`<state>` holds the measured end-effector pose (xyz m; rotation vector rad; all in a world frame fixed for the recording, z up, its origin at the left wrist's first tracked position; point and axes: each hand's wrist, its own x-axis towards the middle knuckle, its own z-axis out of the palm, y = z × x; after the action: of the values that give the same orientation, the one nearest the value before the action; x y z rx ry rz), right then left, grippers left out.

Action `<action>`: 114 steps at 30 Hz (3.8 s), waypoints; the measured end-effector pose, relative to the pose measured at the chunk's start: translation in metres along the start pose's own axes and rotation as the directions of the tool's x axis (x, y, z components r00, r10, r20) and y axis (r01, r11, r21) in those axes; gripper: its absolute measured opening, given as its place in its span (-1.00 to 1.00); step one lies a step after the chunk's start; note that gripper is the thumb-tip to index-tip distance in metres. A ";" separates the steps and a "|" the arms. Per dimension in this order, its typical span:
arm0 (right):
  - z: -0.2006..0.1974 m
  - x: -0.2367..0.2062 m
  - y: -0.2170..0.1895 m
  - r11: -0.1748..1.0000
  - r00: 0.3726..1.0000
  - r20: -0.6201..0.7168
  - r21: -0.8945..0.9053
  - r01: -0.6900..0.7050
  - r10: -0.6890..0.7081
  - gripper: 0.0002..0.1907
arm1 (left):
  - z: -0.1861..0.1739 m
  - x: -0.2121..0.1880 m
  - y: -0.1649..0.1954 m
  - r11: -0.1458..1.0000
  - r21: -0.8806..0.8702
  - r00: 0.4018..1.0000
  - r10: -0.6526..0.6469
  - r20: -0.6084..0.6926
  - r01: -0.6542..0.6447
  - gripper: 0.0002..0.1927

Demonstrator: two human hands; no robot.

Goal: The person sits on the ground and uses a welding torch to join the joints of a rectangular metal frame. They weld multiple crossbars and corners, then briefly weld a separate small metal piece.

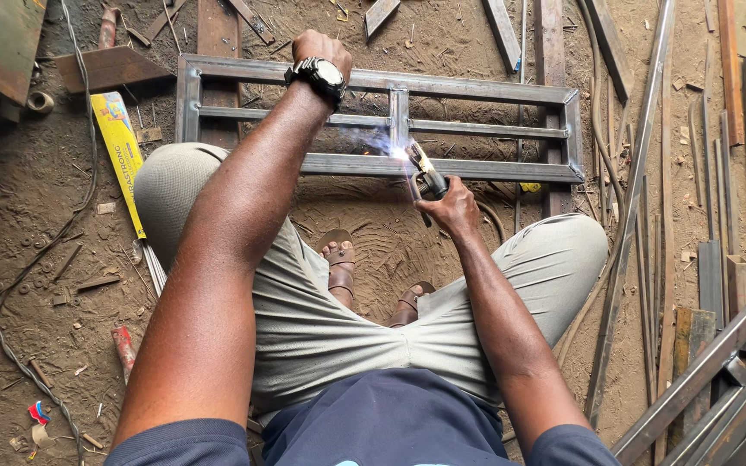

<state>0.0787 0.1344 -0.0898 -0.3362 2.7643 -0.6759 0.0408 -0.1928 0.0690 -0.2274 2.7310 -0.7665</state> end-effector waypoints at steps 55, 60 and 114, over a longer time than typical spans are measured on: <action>0.007 0.005 0.005 0.999 0.999 0.021 -0.023 -0.026 0.026 -0.21 | 0.009 0.003 0.005 0.998 -0.066 1.000 0.008 -0.008 -0.009 -0.68; 0.005 0.004 0.004 1.000 1.000 0.014 -0.012 -0.012 0.012 -0.20 | 0.007 0.003 0.005 0.998 -0.057 1.000 0.016 -0.004 -0.016 -0.71; 0.001 0.003 0.006 0.999 0.999 0.008 -0.007 -0.045 0.045 -0.16 | 0.006 0.005 0.007 1.000 0.001 0.999 0.031 0.011 -0.031 -0.63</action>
<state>0.0754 0.1384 -0.0946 -0.2768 2.7578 -0.6533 0.0370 -0.1906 0.0593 -0.1881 2.7174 -0.7569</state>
